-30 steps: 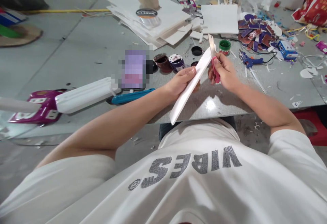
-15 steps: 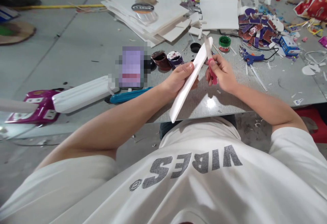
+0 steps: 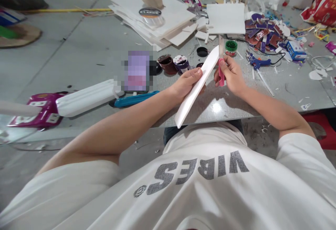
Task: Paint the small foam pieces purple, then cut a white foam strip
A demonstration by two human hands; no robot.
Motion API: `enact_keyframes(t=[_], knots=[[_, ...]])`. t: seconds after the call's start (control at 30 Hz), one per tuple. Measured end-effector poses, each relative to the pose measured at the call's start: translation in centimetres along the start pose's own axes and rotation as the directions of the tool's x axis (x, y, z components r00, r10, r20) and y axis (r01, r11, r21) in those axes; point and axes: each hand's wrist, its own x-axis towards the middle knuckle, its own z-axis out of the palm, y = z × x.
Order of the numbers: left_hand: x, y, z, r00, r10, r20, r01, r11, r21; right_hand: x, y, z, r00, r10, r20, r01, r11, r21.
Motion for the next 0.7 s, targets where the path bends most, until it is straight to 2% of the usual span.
enact_keyframes(t=[0.23, 0.47, 0.7], knots=[[0.12, -0.12, -0.47, 1.000, 0.016, 0.018, -0.017, 1.000, 0.006, -0.06, 0.40, 0.14, 0.999, 0.039, -0.005, -0.039, 0.999, 0.015], [0.11, 0.00, -0.44, 0.999, 0.029, 0.025, -0.029, 0.999, 0.019, -0.39, -0.05, 0.35, 0.998, 0.045, 0.035, -0.047, 0.996, 0.069], [0.19, 0.00, -0.85, 0.999, 0.036, 0.009, -0.036, 0.998, 0.047, -0.51, -0.03, 0.33, 0.991, 0.108, 0.084, -0.114, 0.991, 0.068]])
